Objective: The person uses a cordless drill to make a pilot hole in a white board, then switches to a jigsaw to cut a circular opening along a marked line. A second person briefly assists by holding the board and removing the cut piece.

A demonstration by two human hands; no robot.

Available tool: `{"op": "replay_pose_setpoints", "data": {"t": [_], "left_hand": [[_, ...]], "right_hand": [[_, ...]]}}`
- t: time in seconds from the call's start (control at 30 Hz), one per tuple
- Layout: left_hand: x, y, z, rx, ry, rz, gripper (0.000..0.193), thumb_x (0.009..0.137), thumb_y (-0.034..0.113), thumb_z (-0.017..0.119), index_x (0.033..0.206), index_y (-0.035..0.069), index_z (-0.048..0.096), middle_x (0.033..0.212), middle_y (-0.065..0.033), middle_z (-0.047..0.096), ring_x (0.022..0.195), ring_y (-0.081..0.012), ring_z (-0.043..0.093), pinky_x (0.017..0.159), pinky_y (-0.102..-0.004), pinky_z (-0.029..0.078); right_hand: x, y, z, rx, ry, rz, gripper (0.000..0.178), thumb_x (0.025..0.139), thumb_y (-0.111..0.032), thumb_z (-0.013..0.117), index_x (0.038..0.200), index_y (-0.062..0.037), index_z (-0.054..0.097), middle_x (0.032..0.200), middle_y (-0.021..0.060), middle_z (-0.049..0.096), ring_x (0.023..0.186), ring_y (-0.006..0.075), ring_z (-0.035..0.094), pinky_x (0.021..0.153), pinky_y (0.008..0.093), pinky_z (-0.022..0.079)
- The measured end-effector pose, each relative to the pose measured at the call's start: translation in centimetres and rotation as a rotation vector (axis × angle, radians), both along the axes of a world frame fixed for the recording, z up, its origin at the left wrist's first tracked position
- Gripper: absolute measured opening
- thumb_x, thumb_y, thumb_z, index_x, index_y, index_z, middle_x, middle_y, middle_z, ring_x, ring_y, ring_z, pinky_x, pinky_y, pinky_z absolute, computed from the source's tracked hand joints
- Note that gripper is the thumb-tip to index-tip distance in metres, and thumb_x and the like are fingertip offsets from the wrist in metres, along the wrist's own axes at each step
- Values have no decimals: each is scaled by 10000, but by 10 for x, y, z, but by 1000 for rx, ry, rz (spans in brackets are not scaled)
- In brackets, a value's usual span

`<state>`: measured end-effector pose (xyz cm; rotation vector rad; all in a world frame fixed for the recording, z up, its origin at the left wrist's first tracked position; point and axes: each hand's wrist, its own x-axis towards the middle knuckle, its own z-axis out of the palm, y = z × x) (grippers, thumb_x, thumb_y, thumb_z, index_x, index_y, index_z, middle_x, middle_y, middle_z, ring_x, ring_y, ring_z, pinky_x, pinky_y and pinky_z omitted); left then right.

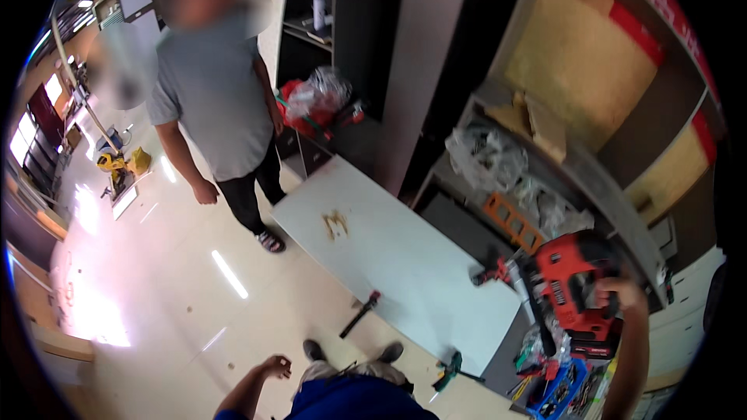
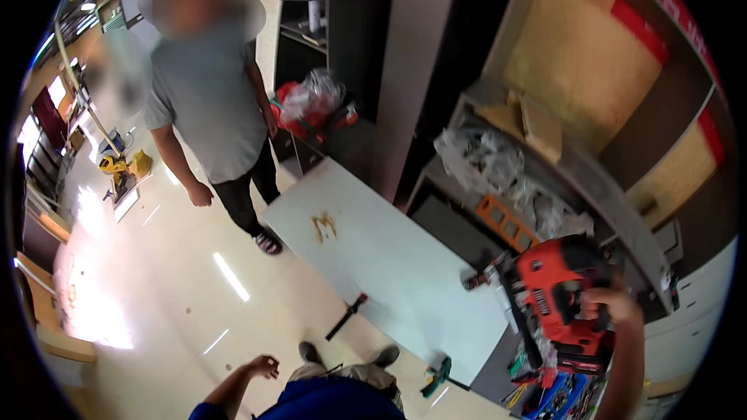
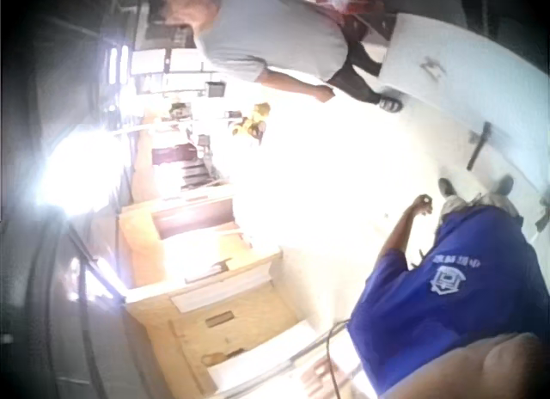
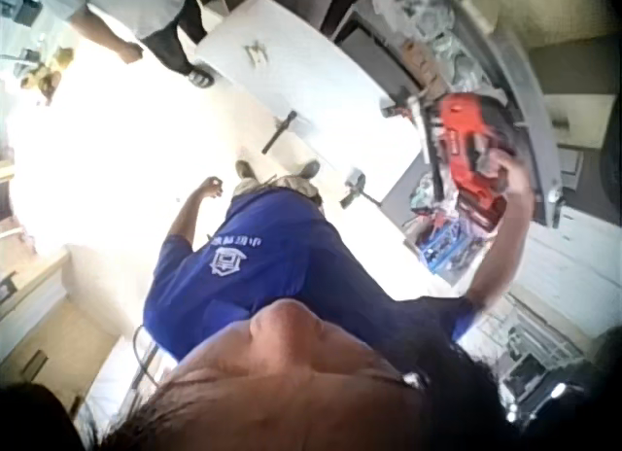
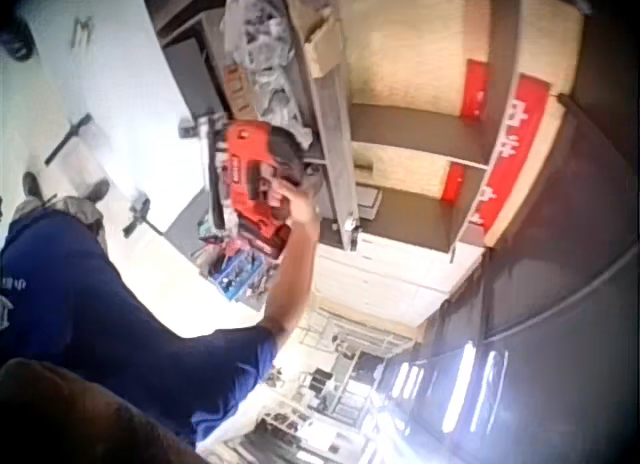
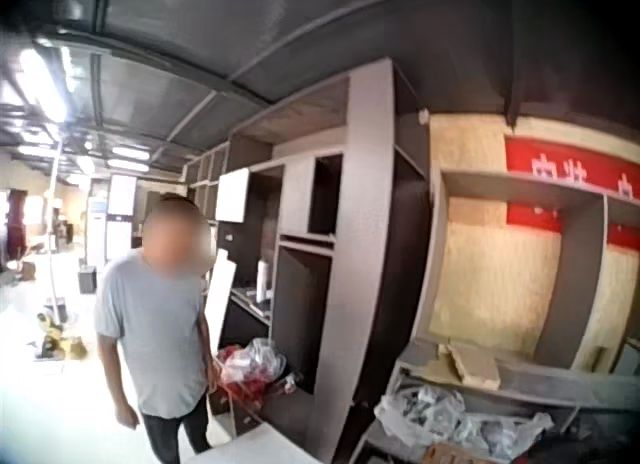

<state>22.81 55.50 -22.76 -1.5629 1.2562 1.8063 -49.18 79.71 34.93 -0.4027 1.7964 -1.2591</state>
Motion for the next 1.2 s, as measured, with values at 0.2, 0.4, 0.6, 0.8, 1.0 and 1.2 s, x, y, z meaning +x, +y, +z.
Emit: {"op": "replay_pose_setpoints", "data": {"t": [0.2, 0.4, 0.6, 0.8, 1.0, 1.2], "left_hand": [[121, 31, -47, -86, -84, 3, 182, 900, 135, 627, 1051, 47, 681, 903, -135, 767, 797, -226, 775, 648, -328, 624], [195, 101, -33, 31, -231, 22, 288, 888, 174, 597, 1116, 40, 713, 1010, -132, 776, 865, -232, 775, 758, -337, 626], [215, 140, -52, -148, 105, -923, 313, 748, 312, 761, 962, 85, 780, 1040, -155, 762, 996, -331, 730, 851, -431, 593], [175, 71, -49, -281, -65, -162, 334, 800, 280, 751, 1033, 42, 736, 1015, -230, 738, 986, -424, 703, 843, -500, 569], [155, -42, -11, -276, -76, -101, 303, 794, 247, 743, 1013, 39, 714, 948, -236, 736, 929, -422, 710, 808, -480, 574], [145, -146, -35, -358, 124, -435, 309, 827, 288, 677, 997, 32, 709, 910, -238, 725, 881, -427, 712, 780, -498, 579]], "right_hand": [[94, -222, -38, 455, 385, 764, 127, 780, -22, 731, 795, -19, 605, 645, 44, 632, 554, 126, 596, 557, 297, 470], [145, -367, -101, 704, 792, 1128, 337, 760, -154, 777, 1045, 3, 687, 829, 104, 712, 730, 198, 681, 689, 347, 534], [172, -455, -197, 399, 751, 1329, 372, 753, -99, 692, 1115, -14, 669, 877, 203, 727, 805, 307, 712, 746, 400, 528], [167, -510, -256, 451, 895, 1518, 462, 667, -62, 706, 1128, -80, 673, 916, 194, 733, 898, 416, 701, 803, 475, 559], [150, -527, -303, 500, 980, 1651, 488, 630, -96, 758, 1109, -77, 670, 902, 171, 734, 871, 400, 707, 762, 495, 558], [158, -546, -311, 472, 922, 1562, 552, 568, -111, 782, 1108, -83, 670, 907, 154, 719, 883, 376, 696, 800, 485, 537]]}}
